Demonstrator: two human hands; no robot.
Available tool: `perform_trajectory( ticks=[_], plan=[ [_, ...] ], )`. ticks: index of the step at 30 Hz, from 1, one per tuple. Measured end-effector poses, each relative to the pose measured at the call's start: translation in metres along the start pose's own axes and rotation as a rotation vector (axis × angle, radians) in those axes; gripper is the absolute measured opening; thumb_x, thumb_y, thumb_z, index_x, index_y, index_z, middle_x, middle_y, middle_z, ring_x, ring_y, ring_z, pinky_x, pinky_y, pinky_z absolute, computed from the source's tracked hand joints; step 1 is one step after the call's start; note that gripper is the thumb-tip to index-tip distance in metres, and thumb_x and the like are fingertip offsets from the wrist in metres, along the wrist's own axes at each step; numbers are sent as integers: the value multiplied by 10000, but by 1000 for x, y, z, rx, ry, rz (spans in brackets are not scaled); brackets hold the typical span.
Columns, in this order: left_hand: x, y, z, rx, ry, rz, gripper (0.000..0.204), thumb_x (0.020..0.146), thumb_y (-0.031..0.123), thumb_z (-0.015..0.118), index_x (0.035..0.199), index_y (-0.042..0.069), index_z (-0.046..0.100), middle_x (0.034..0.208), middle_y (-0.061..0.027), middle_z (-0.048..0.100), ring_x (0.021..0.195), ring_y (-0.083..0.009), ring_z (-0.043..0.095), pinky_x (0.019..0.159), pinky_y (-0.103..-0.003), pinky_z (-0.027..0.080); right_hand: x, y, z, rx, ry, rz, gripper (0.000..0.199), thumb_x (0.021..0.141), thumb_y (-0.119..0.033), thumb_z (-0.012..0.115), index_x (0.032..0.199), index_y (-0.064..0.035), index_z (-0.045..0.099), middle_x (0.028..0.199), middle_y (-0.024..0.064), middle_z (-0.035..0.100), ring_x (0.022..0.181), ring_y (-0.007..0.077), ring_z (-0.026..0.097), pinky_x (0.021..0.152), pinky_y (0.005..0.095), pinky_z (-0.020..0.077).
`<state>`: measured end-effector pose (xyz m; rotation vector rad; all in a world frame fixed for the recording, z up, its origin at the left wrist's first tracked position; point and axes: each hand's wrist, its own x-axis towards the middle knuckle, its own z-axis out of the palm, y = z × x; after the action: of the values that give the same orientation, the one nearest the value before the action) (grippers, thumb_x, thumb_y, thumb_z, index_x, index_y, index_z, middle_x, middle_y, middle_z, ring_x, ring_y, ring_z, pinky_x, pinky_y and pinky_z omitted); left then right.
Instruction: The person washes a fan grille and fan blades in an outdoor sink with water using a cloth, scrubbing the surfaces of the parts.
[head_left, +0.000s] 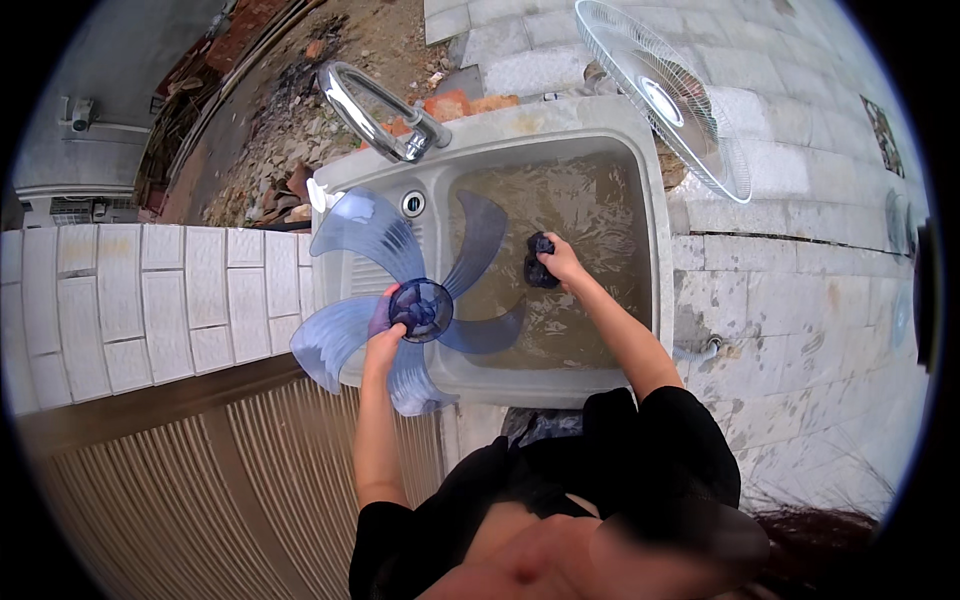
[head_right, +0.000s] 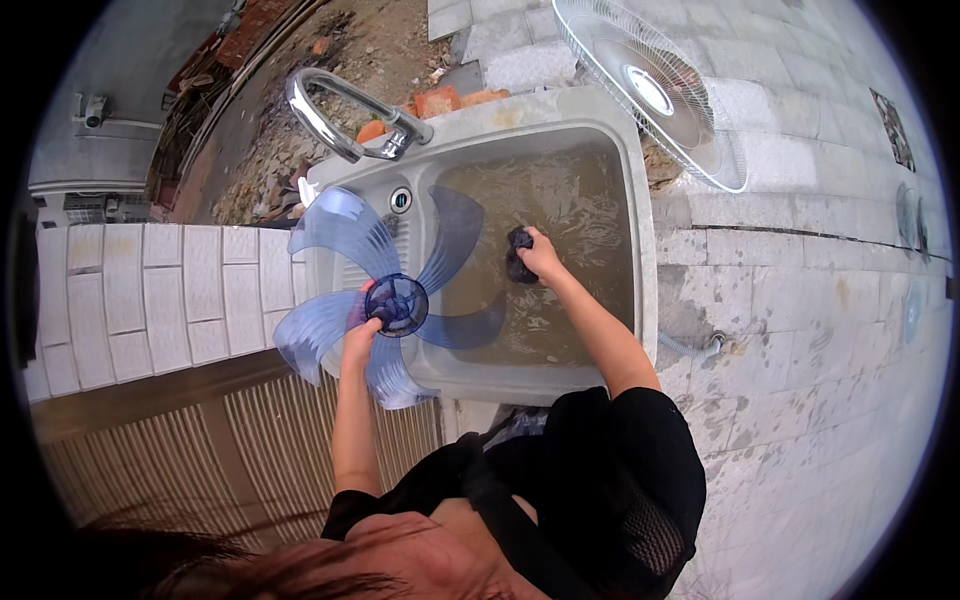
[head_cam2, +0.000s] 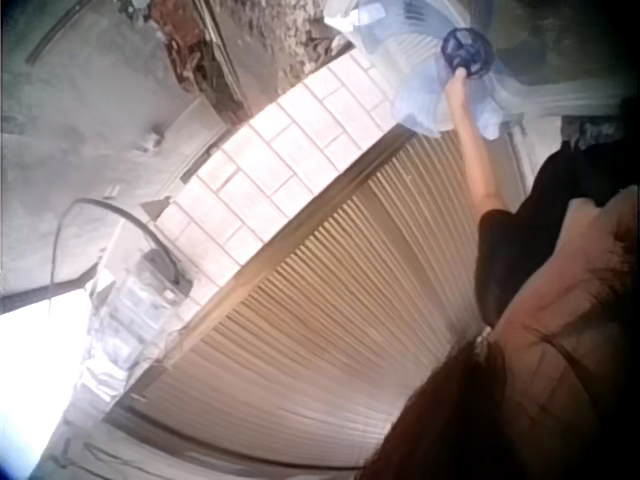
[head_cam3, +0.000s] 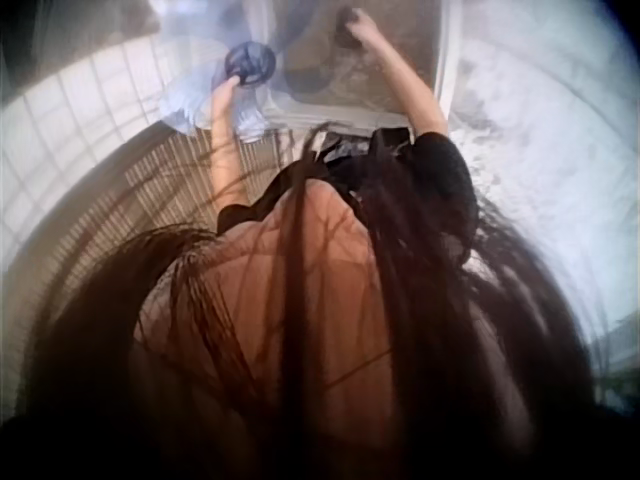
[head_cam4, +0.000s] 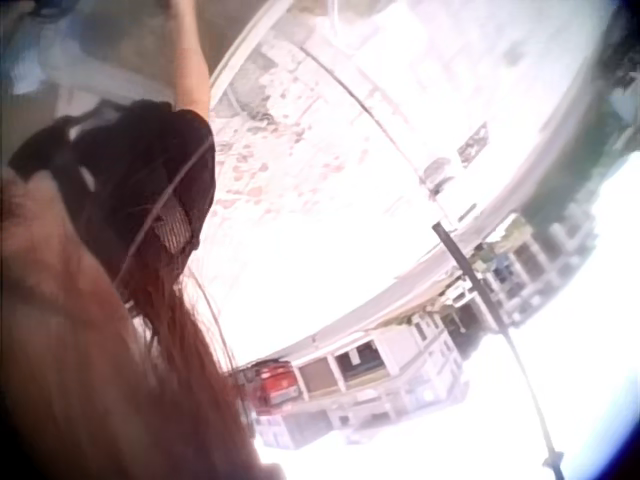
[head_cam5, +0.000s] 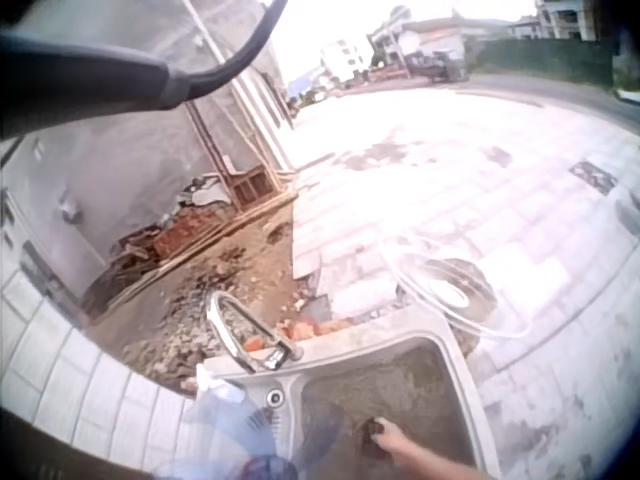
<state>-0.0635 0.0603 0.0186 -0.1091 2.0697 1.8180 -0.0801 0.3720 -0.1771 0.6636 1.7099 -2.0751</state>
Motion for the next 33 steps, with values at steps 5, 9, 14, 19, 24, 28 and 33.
perform_trajectory(
  ticks=[5,9,14,19,24,28,33],
  plan=[
    [7,-12,6,-16,11,34,735,603,-32,451,1328,19,341,1220,-110,492,1097,-197,504,941,-290,382,-78,-64,76,-222,81,-656,428,874,-266,550,1248,-80,454,1230,138,405,1073,286,415,937,363,334],
    [6,-4,24,-159,-2,-36,763,596,-53,447,1345,23,319,1217,-116,493,1090,-203,511,935,-294,393,-80,-74,116,-608,269,-794,368,899,-361,458,1256,-273,476,1262,109,402,1022,369,327,899,488,247],
    [-1,-4,15,-113,-103,-116,757,595,-38,453,1341,27,334,1217,-96,495,1101,-187,501,950,-291,378,-21,-114,82,-685,484,-731,377,883,-405,462,1240,-290,485,1194,77,492,953,339,412,769,474,291],
    [4,-24,32,-110,-65,-27,750,596,-39,450,1335,27,342,1202,-90,499,1110,-180,485,957,-276,362,19,-120,58,-595,294,-494,441,869,-446,493,1180,-136,532,1024,148,615,961,329,561,774,501,355],
    [4,-30,32,-134,6,23,742,618,-54,451,1345,32,328,1199,-93,499,1088,-184,496,940,-284,376,59,-73,32,36,229,-204,344,844,-305,616,999,2,609,840,88,637,683,159,587,594,297,470],
    [11,-11,18,-181,71,63,733,649,-60,467,1355,33,299,1211,-101,494,1076,-190,512,930,-299,394,32,-32,35,521,-31,26,314,870,-291,596,1046,-32,574,834,35,620,666,120,586,557,265,471],
    [6,12,10,-108,99,94,747,613,-66,428,1346,23,311,1215,-116,486,1101,-199,499,949,-303,381,42,-15,-12,64,156,72,438,888,-261,558,1244,-34,441,1068,113,582,941,197,585,797,362,482]
  ],
)
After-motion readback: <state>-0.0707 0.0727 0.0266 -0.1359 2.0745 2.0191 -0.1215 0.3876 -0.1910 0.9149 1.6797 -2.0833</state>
